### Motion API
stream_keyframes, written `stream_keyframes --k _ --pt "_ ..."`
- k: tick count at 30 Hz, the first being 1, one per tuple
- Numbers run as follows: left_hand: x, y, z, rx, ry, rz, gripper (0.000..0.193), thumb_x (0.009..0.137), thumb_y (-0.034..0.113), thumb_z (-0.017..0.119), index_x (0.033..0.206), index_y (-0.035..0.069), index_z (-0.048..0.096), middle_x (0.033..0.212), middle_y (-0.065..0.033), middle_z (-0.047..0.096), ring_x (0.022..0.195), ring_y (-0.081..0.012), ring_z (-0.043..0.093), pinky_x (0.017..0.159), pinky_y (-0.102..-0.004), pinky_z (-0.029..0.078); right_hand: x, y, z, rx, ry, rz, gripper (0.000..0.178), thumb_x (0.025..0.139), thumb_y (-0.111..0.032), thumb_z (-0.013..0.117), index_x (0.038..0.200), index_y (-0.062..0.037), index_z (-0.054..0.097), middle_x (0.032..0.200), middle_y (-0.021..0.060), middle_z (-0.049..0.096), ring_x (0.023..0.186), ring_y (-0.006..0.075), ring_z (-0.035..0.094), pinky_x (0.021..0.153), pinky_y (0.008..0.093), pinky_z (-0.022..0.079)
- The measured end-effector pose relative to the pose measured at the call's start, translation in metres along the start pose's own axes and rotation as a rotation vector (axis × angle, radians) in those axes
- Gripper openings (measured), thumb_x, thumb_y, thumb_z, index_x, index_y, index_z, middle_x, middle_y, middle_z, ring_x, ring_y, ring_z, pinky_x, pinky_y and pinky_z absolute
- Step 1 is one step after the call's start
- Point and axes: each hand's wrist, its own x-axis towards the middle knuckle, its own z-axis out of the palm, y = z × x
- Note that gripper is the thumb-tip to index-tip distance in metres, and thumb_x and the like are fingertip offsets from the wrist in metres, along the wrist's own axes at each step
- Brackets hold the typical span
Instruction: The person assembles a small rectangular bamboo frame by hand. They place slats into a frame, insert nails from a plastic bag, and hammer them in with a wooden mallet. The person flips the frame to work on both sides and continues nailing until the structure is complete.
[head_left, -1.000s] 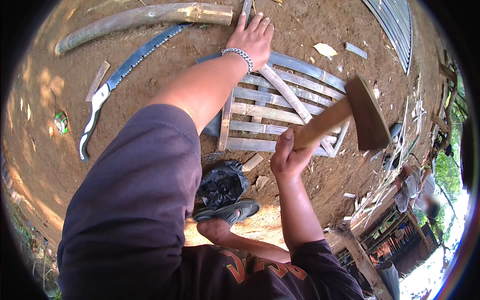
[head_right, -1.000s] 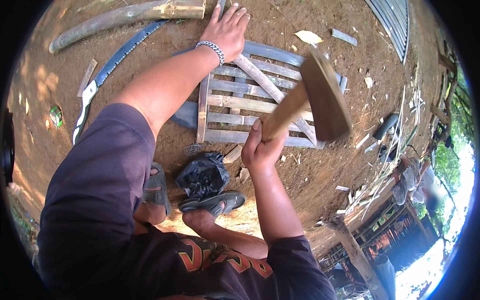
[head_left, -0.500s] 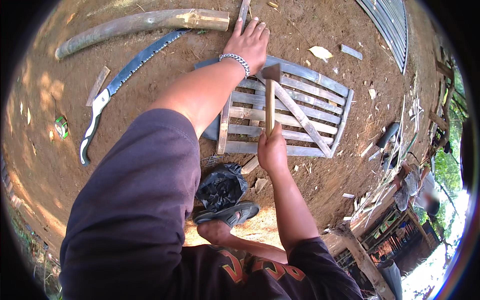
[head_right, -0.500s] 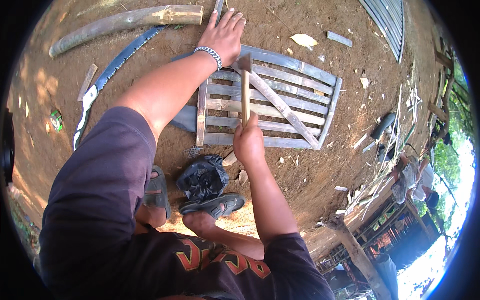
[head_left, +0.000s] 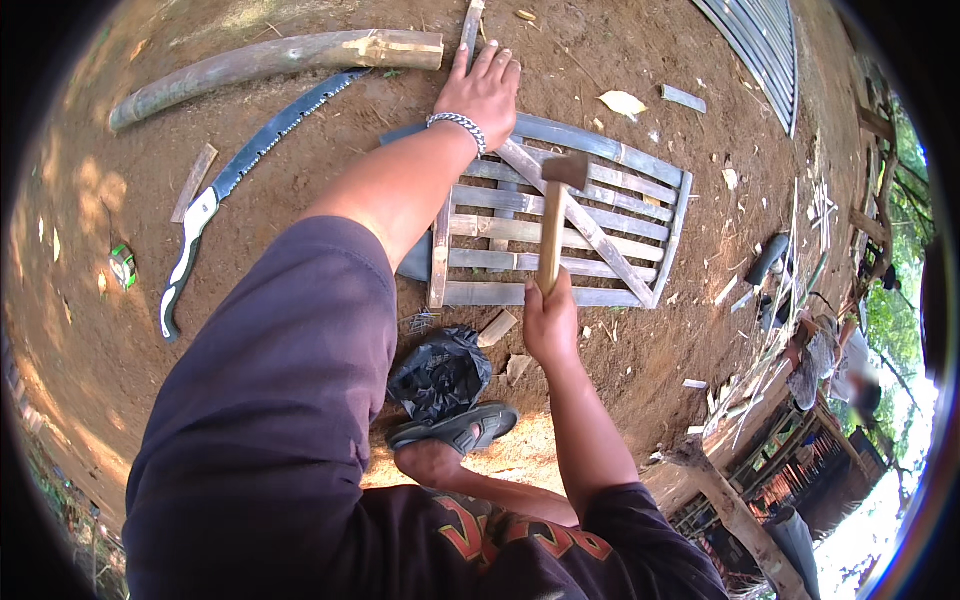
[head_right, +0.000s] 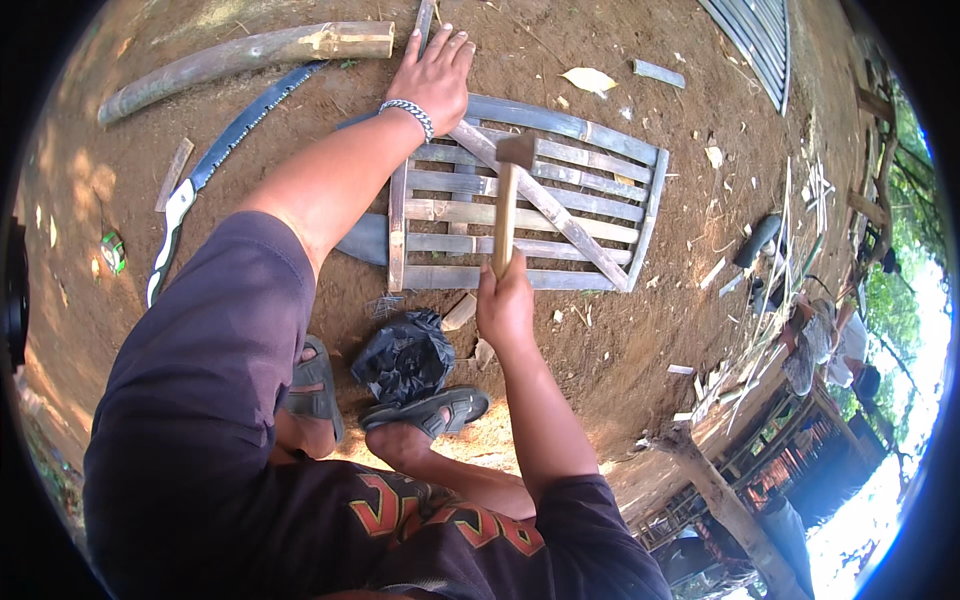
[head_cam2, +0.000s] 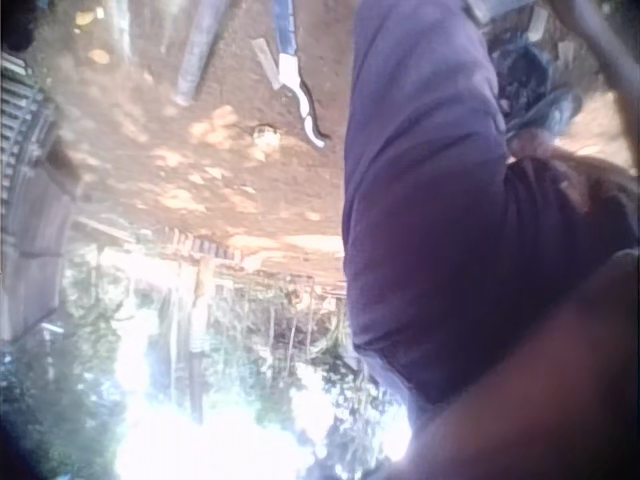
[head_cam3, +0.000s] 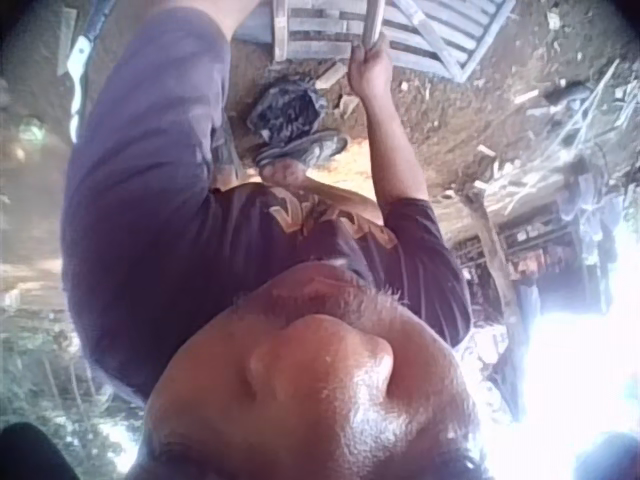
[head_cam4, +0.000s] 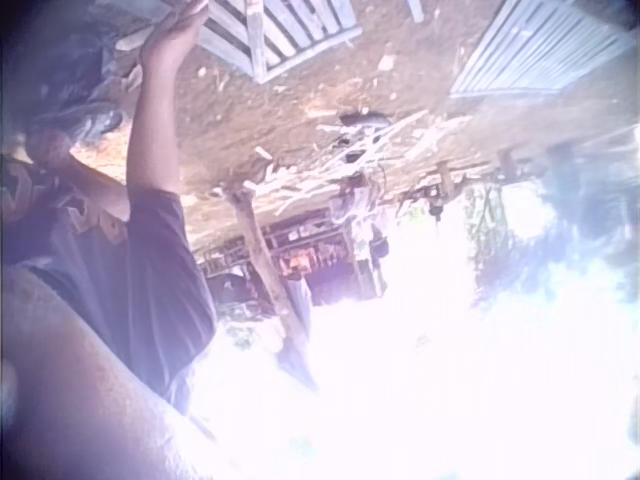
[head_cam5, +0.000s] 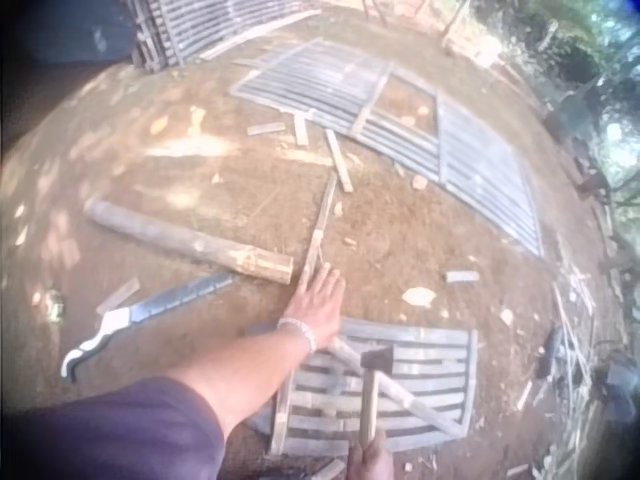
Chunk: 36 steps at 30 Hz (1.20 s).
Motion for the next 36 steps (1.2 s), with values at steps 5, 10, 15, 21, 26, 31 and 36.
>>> stream_keyframes --k 5,10,15,21,26,31,36 --pt "0.002 0.003 -0.001 -0.03 -0.002 0.007 0.06 0.1 0.017 0.048 0.157 0.002 0.038 0.167 -0.0137 0.034 0.159 -0.0288 0.02 0.13 -0.0554 0.012 -0.059 0.058 -0.008 0.05 0.196 0.434 0.04 0.107 -0.017 0.054 0.14 0.0012 0.038 0.105 0.0183 0.066 0.084 0.0236 0.069 0.066 0.0382 0.062" --pt "0.007 0.005 0.002 -0.048 0.005 -0.002 0.057 0.102 0.02 0.043 0.158 0.007 0.036 0.168 -0.0118 0.033 0.161 -0.0273 0.016 0.13 -0.0583 0.008 -0.119 0.165 0.001 -0.088 0.427 0.577 0.046 0.102 -0.012 0.059 0.141 0.0021 0.04 0.112 0.0256 0.064 0.095 0.0382 0.068 0.081 0.0468 0.058" --pt "0.004 -0.012 0.01 -0.213 0.15 0.026 0.06 0.103 0.025 0.049 0.158 0.008 0.035 0.167 -0.0145 0.032 0.16 -0.0318 0.016 0.13 -0.057 0.008 -0.156 0.241 0.037 -0.188 0.512 0.67 0.051 0.095 -0.012 0.064 0.14 0.0013 0.043 0.124 0.0279 0.06 0.112 0.046 0.061 0.096 0.0528 0.049" --pt "-0.068 -0.002 0.012 -0.391 0.486 -0.116 0.072 0.09 0.023 0.071 0.15 -0.002 0.041 0.159 -0.0254 0.038 0.149 -0.0412 0.033 0.125 -0.052 0.024 -0.146 0.224 0.047 -0.229 0.532 0.831 0.071 0.096 -0.03 0.072 0.154 -0.0069 0.037 0.144 0.0251 0.048 0.131 0.0441 0.05 0.106 0.0543 0.045" --pt "-0.136 0.044 -0.009 -0.467 0.286 -0.619 0.077 0.082 0.022 0.078 0.146 -0.003 0.044 0.145 -0.0263 0.048 0.14 -0.0426 0.043 0.12 -0.051 0.033 -0.114 0.164 0.024 -0.18 0.446 0.698 0.074 0.098 -0.037 0.069 0.158 -0.0125 0.034 0.154 0.0208 0.038 0.143 0.0366 0.039 0.118 0.0538 0.032" --pt "-0.14 0.046 -0.021 -0.56 0.061 -0.732 0.078 0.081 0.019 0.08 0.145 -0.004 0.043 0.144 -0.028 0.047 0.132 -0.0445 0.052 0.114 -0.0456 0.043 -0.076 0.118 0.032 0.043 0.406 0.45 0.065 0.097 -0.031 0.07 0.152 -0.007 0.044 0.144 0.0195 0.049 0.136 0.0333 0.046 0.115 0.048 0.037" --pt "-0.131 0.033 -0.018 -0.582 -0.017 -0.838 0.081 0.075 0.014 0.084 0.142 -0.004 0.044 0.142 -0.0293 0.047 0.126 -0.0444 0.058 0.11 -0.0454 0.047 -0.04 0.101 0.053 0.646 0.41 0.464 0.062 0.095 -0.022 0.072 0.147 -0.0027 0.045 0.116 0.0155 0.067 0.105 0.0303 0.065 0.098 0.0419 0.051"
